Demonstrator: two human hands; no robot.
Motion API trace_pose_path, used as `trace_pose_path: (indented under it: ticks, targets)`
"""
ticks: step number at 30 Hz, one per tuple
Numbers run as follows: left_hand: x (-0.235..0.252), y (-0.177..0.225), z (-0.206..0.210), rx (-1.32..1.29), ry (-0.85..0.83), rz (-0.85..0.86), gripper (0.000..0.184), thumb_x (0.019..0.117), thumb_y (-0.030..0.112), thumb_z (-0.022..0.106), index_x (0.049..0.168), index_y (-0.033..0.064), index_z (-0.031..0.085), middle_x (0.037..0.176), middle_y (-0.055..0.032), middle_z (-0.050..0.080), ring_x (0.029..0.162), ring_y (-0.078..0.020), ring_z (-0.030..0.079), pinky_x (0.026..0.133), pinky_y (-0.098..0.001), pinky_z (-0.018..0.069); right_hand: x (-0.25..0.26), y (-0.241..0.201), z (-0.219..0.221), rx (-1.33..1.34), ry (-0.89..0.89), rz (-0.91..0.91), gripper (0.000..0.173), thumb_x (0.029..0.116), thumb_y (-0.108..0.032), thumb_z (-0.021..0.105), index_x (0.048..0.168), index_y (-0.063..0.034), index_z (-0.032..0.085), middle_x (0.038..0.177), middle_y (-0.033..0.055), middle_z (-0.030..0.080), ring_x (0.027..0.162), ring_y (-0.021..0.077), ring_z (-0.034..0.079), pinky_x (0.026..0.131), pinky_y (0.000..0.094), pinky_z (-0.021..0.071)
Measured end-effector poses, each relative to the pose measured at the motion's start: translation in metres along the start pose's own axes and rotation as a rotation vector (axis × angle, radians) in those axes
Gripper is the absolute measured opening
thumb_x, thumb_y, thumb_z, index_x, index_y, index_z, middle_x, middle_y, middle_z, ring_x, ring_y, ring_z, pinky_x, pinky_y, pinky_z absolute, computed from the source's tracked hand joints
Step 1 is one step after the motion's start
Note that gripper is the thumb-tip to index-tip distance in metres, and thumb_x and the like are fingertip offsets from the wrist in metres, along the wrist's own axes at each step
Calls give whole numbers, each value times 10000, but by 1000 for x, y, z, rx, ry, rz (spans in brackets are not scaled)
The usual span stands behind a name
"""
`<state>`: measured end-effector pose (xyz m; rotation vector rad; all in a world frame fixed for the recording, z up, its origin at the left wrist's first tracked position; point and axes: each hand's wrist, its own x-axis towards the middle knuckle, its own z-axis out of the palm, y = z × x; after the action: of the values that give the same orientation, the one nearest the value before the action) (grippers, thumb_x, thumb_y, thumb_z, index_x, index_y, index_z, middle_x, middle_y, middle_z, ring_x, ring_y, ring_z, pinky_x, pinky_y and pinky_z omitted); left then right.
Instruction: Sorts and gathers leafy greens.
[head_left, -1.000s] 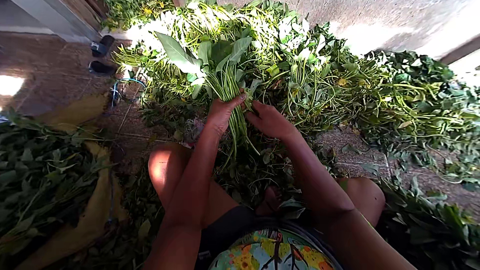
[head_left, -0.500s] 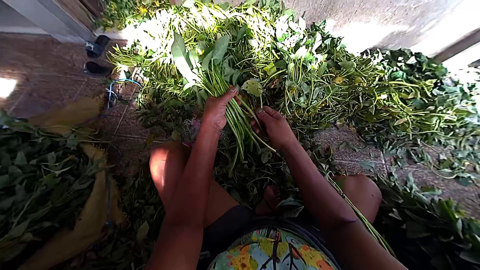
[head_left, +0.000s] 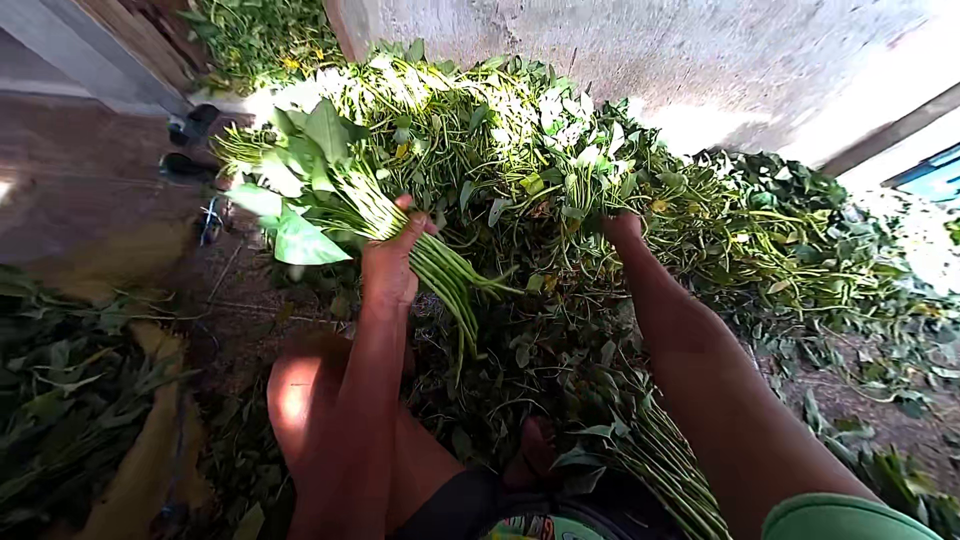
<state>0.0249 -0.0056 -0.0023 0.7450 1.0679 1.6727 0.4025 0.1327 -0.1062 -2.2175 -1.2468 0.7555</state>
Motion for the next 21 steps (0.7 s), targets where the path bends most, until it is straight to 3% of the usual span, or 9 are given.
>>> trace_pose_path:
  ticks: [2, 3, 5, 7, 9, 12, 17, 21]
  targets:
    - [2, -1, 6, -94, 46, -158, 198, 1005, 23, 608, 1191, 91, 613, 892, -21, 708, 801, -148, 714, 785, -329, 624, 1, -22, -10, 113, 124, -73, 397, 1053, -264, 538, 1307, 21, 647, 1299, 301, 632, 1263, 451, 582, 1070, 642, 417]
    - [5, -1, 9, -152, 65, -189, 159, 999, 11, 609, 1142, 81, 623, 892, -34, 695, 802, -158, 706, 800, -336, 621, -2, -39, -18, 240, 232, -149, 360, 1052, -239, 537, 1263, 26, 660, 1236, 262, 664, 1182, 379, 629, 1037, 568, 456]
    - [9, -4, 10, -169, 74, -200, 118, 1000, 11, 607, 1093, 81, 626, 880, -43, 702, 798, -161, 708, 801, -329, 618, -22, -64, -33, 530, 331, -321, 305, 1048, -200, 539, 1229, 30, 624, 1079, 161, 663, 949, 211, 660, 875, 402, 552]
    - [7, -10, 9, -95, 44, -190, 106, 1010, 49, 611, 1102, 96, 636, 878, -31, 718, 802, -150, 720, 794, -312, 623, -55, -70, -36, 882, 218, -373, 206, 1046, -143, 554, 1219, -30, 557, 972, 47, 627, 808, 118, 658, 736, 308, 594]
    - [10, -14, 15, -67, 40, -158, 105, 1007, 30, 608, 1106, 51, 636, 848, -53, 720, 773, -162, 720, 785, -327, 628, -80, -70, -25, 1075, 94, -434, 136, 1028, -80, 541, 1162, -64, 526, 922, 15, 629, 770, 125, 666, 704, 319, 607]
    - [4, -21, 22, -6, 33, -152, 101, 993, 46, 641, 1090, 65, 656, 854, -33, 715, 770, -145, 711, 790, -322, 623, -112, -60, 8, 1045, 39, -523, 135, 952, -32, 613, 1048, -85, 533, 877, -23, 645, 761, 89, 660, 720, 299, 599]
    - [-9, -28, 27, 111, -92, -109, 96, 986, 64, 657, 1077, 92, 669, 882, -7, 721, 769, -117, 702, 753, -286, 613, -180, -48, 44, 907, 23, -553, 174, 918, -23, 663, 965, -117, 525, 982, -18, 643, 859, 50, 634, 758, 264, 561]
    - [-15, -34, 31, 188, -131, -66, 112, 960, 51, 689, 1066, 84, 678, 873, 0, 725, 770, -107, 701, 753, -284, 606, -212, -58, 59, 715, 180, -438, 128, 883, 14, 674, 904, -25, 554, 852, 39, 575, 710, 68, 553, 631, 238, 490]
